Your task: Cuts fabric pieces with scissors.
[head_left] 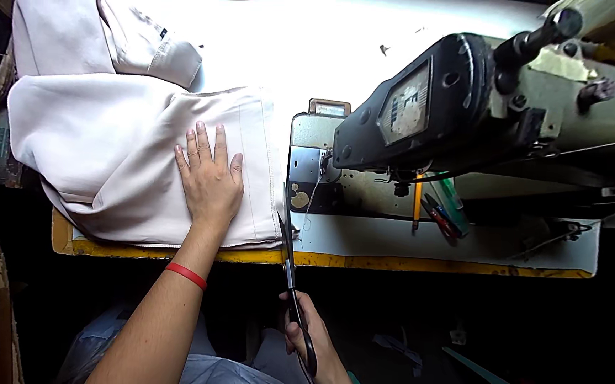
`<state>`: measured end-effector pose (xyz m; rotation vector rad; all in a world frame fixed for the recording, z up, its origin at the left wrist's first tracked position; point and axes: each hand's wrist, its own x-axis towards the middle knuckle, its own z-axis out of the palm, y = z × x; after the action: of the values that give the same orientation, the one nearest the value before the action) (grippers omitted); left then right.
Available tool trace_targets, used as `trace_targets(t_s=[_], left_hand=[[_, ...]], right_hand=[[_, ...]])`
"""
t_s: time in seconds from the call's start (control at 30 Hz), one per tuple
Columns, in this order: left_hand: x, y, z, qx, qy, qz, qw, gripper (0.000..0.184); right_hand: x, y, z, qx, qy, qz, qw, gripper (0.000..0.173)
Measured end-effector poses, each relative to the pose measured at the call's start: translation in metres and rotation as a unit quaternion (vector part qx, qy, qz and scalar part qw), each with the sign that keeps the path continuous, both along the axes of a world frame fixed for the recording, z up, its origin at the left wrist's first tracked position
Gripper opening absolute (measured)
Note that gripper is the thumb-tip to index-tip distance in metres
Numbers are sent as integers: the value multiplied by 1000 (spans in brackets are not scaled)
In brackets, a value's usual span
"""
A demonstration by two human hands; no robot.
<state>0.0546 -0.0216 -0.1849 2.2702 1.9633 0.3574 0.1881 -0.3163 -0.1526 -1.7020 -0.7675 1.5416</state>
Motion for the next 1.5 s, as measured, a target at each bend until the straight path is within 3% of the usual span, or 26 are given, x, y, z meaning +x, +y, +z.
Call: trace_targets(t_s=[0.33, 0.83, 1.2, 1.4, 1.5], left_hand=[[1, -1, -1, 2, -3, 2, 1000, 62], [0, 1, 1, -6, -3, 3, 1000, 61], [0, 0, -1, 5, 2, -1, 1000, 61], [0, 0, -1, 5, -3, -2, 1000, 60], [0, 0, -1, 6, -6, -2, 1000, 60]], right_hand=[[-3, 24, 2, -26, -40, 7, 999, 105], [-9, 27, 6, -33, -85, -40, 995, 93], [-13, 24, 8, -30, -60, -81, 994, 82], [-2, 25, 3, -16, -45, -19, 999, 101], [1, 34, 3, -20, -46, 3, 999, 103]])
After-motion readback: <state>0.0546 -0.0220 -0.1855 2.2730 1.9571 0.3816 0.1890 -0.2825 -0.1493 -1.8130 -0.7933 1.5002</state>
